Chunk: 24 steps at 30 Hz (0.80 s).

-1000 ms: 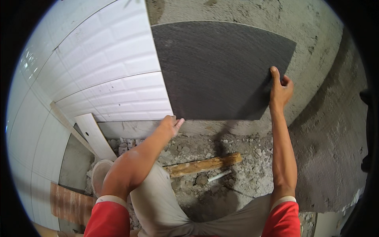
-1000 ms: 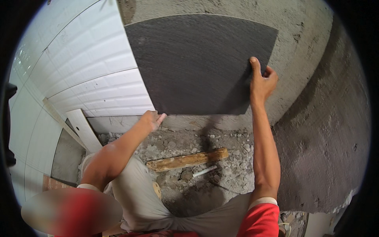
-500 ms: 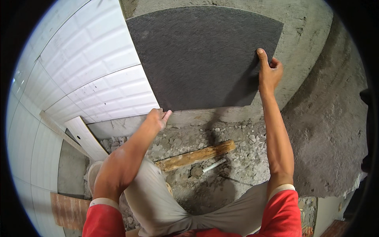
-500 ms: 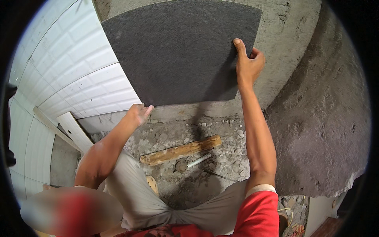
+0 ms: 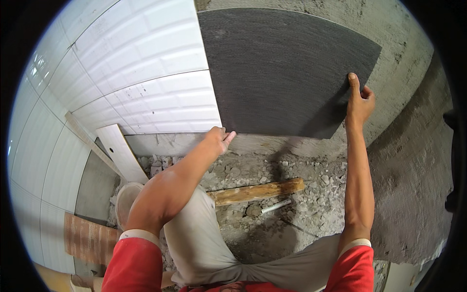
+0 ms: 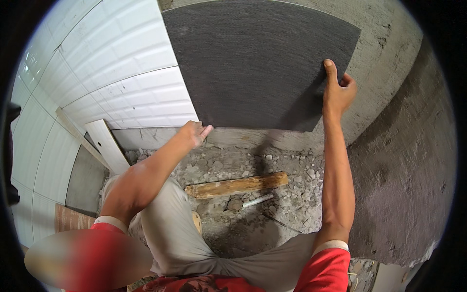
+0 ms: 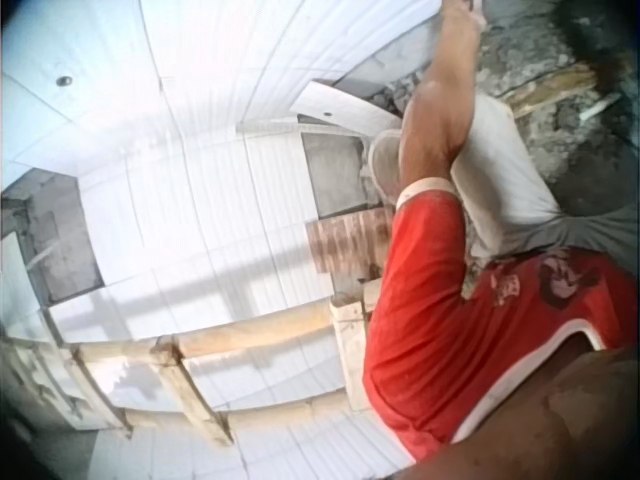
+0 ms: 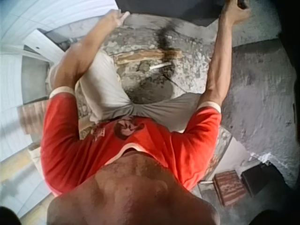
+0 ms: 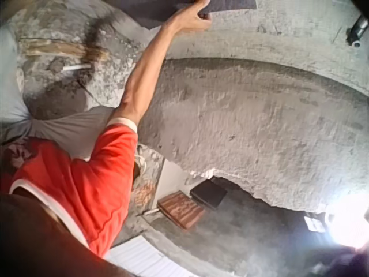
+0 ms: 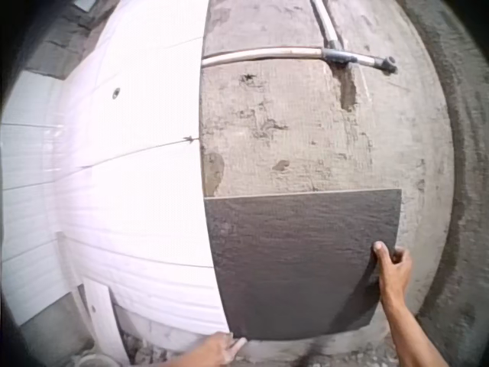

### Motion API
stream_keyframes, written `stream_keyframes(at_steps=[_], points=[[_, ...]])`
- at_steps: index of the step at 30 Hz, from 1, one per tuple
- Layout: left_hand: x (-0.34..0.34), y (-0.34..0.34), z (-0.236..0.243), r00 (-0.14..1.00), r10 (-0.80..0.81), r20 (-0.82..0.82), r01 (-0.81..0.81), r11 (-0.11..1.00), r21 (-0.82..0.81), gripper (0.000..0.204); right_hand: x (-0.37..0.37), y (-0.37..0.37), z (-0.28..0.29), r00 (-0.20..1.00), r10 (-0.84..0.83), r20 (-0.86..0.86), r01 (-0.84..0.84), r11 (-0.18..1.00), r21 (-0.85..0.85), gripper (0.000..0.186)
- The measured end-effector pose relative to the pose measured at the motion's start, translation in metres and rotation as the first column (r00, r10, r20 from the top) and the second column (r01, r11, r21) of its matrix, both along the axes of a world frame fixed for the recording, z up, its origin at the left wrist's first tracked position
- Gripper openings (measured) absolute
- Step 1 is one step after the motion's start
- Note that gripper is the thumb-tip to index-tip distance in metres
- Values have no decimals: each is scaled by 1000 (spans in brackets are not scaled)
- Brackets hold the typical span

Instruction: The person positions a dark tile against a wall, then uses a tape measure to measure the wall and floor area. The person also handles a red cloth and a bucket during the process.

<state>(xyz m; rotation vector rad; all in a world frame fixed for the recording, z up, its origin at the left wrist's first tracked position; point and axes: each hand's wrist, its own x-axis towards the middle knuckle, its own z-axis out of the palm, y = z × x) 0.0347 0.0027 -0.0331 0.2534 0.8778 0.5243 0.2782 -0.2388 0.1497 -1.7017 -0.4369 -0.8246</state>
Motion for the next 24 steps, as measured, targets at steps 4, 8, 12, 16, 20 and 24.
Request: stream_keyframes(at_steps=[4, 8, 12, 16, 20, 24], points=[[-8, 5, -4, 999, -37, 9, 37, 999, -1, 46, -9, 2, -1, 1000, -3, -4, 3, 1000, -18, 104], [-14, 13, -17, 999, -45, -10, 46, 999, 29, 44, -22, 3, -2, 1000, -1, -4, 0, 999, -41, 106], [-21, 17, -28, 997, -15, -71, 17, 1000, 19, 39, -40, 1, -2, 998, -29, -47, 26, 998, -61, 106], [-32, 14, -31, 997, 22, -74, -23, 1000, -11, 35, -55, -3, 0, 999, -28, -41, 25, 997, -74, 109], [-44, 12, -29, 996, 43, -79, -46, 998, -37, 36, -60, -7, -1, 995, -12, -95, 7, 998, -58, 113], [-53, 10, -26, 995, 37, -96, -46, 995, -90, 30, -60, -12, -3, 996, 20, -83, -22, 1000, -19, 112]])
